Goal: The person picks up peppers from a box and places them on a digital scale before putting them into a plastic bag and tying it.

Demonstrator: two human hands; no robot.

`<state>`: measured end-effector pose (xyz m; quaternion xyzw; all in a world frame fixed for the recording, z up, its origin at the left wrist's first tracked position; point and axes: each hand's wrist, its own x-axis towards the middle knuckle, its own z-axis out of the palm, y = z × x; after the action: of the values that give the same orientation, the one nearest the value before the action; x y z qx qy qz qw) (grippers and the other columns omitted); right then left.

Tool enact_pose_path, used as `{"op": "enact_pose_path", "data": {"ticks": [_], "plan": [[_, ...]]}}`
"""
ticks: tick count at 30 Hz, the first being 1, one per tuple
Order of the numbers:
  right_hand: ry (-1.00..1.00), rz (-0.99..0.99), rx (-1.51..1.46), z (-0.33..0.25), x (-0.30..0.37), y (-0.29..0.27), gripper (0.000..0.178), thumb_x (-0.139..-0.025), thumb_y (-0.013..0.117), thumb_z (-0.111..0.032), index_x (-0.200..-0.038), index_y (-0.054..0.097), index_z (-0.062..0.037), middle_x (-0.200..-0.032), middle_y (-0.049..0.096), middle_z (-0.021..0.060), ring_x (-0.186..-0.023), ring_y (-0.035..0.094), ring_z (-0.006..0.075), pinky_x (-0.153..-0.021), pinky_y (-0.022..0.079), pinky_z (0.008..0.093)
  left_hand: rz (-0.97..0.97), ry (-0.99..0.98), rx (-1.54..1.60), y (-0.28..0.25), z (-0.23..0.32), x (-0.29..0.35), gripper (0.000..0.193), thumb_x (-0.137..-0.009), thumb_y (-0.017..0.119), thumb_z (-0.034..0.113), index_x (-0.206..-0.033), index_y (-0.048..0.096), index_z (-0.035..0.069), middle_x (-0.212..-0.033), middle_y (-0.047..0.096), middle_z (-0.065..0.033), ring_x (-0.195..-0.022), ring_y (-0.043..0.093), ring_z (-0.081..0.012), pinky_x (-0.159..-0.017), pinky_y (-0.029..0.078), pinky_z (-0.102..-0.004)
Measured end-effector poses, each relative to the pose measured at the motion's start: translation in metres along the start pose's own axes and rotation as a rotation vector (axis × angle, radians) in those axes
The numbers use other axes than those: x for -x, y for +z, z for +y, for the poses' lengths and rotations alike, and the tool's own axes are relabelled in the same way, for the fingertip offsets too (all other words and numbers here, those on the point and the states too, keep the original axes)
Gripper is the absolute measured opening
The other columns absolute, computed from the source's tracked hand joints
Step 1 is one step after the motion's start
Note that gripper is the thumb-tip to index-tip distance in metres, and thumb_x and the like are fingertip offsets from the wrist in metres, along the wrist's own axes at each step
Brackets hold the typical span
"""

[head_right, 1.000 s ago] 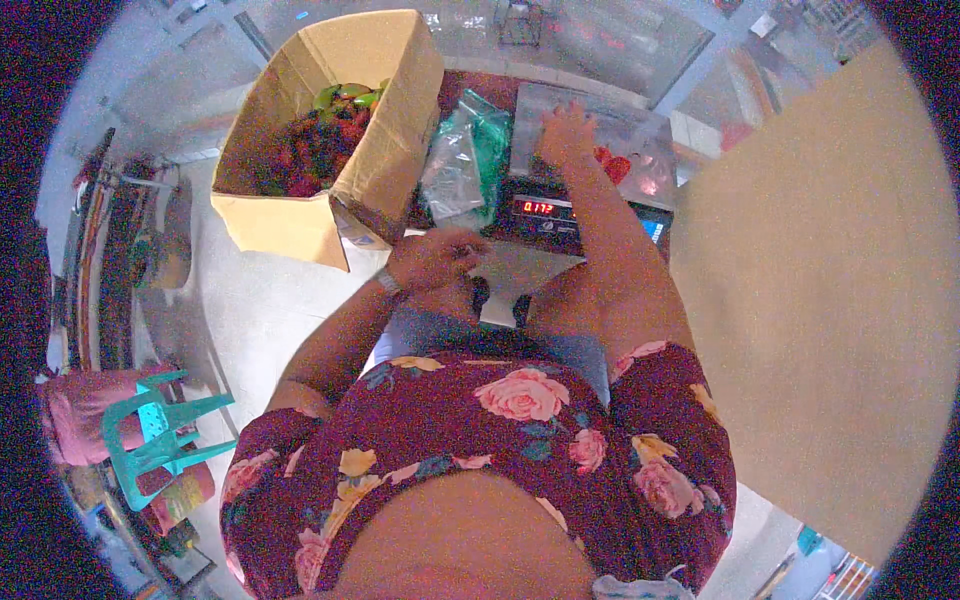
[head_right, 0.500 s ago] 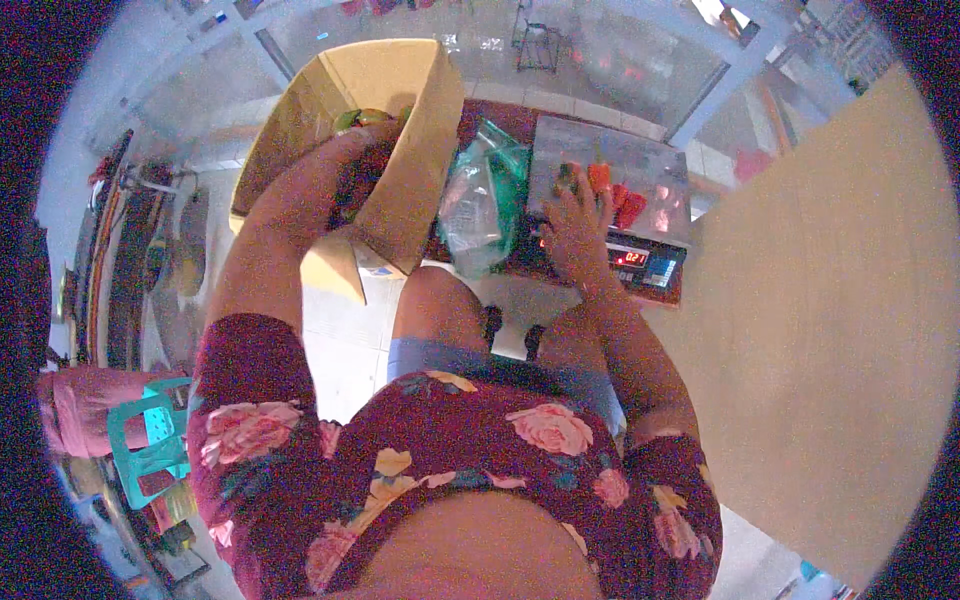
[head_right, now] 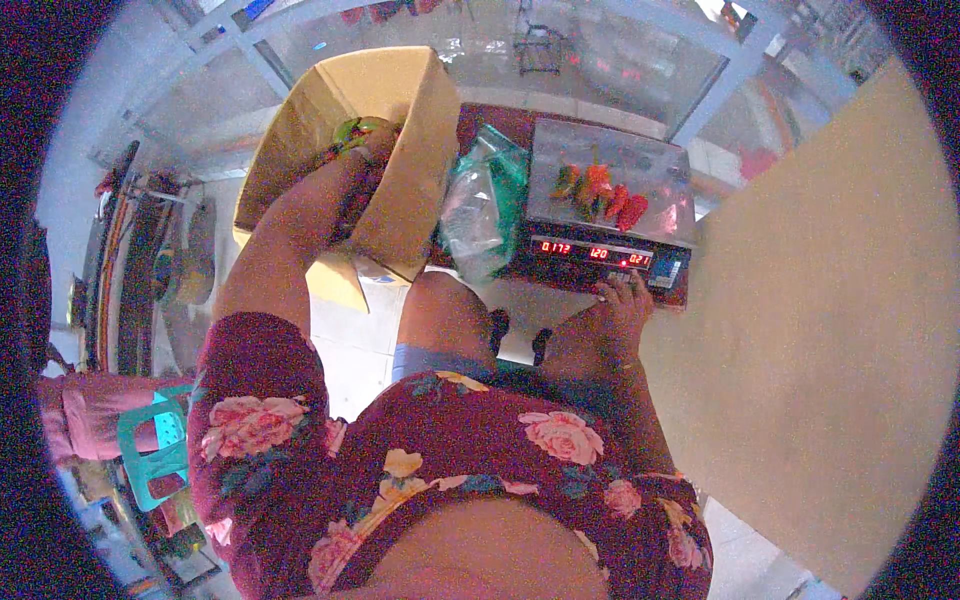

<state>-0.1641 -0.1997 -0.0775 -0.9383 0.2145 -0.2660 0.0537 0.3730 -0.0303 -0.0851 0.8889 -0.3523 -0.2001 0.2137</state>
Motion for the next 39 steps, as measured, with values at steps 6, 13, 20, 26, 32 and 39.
{"op": "enact_pose_path", "data": {"ticks": [6,13,20,26,32,39], "plan": [[0.028,-0.023,-0.049,-0.004,-0.01,-0.011,0.023,-0.073,0.062,-0.008,-0.096,0.061,-0.0115,-0.107,0.057,0.0049,-0.117,0.041,0.0307,-0.096,0.03,0.0438,0.038,-0.07,0.351,-0.072,0.021,0.025,0.053,-0.072,0.071,0.037,-0.107,0.058,-0.001,-0.098,0.062,-0.0122,-0.088,0.059,-0.0201,-0.076,0.047,-0.0336],[0.013,0.08,-0.055,-0.008,-0.031,-0.016,0.022,-0.073,0.062,-0.008,-0.095,0.061,-0.0104,-0.102,0.059,0.0057,-0.114,0.044,0.0311,-0.096,0.032,0.0423,0.057,0.037,0.753,-0.133,0.046,0.097,0.034,-0.077,0.07,0.021,-0.103,0.056,0.006,-0.098,0.056,-0.0005,-0.094,0.053,-0.0117,-0.081,0.046,-0.0268],[-0.06,0.037,-0.112,-0.012,-0.02,0.006,0.021,-0.072,0.063,-0.007,-0.093,0.061,-0.0103,-0.101,0.059,0.0046,-0.113,0.044,0.0303,-0.096,0.032,0.0425,0.038,0.214,0.985,-0.133,0.035,0.092,0.027,-0.079,0.068,0.019,-0.099,0.055,0.008,-0.097,0.057,0.0016,-0.092,0.055,-0.0096,-0.078,0.046,-0.0245],[-0.054,-0.001,-0.106,-0.03,-0.026,-0.003,0.02,-0.073,0.062,-0.008,-0.093,0.061,-0.0096,-0.102,0.059,0.0055,-0.114,0.044,0.0311,-0.095,0.033,0.0429,0.022,0.206,0.921,-0.136,0.053,0.109,0.031,-0.077,0.07,0.024,-0.098,0.056,0.007,-0.095,0.059,-0.0008,-0.088,0.057,-0.0094,-0.076,0.048,-0.0244],[-0.132,-0.058,-0.247,-0.053,-0.05,0.009,0.019,-0.074,0.061,-0.005,-0.093,0.061,-0.0075,-0.102,0.059,0.0075,-0.113,0.044,0.0323,-0.095,0.034,0.0439,-0.07,0.095,0.752,-0.132,0.064,0.109,0.047,-0.073,0.073,0.037,-0.097,0.057,0.0,-0.09,0.06,-0.0056,-0.078,0.06,-0.0121,-0.072,0.05,-0.0229],[-0.201,-0.047,-0.274,-0.073,-0.056,0.015,0.02,-0.072,0.062,-0.009,-0.092,0.061,-0.0074,-0.099,0.059,0.0092,-0.109,0.048,0.0322,-0.095,0.034,0.0441,-0.09,-0.035,0.356,-0.089,0.097,0.091,0.047,-0.073,0.072,0.037,-0.093,0.058,-0.003,-0.081,0.061,-0.0074,-0.063,0.06,-0.0133,-0.061,0.053,-0.0254]]}}
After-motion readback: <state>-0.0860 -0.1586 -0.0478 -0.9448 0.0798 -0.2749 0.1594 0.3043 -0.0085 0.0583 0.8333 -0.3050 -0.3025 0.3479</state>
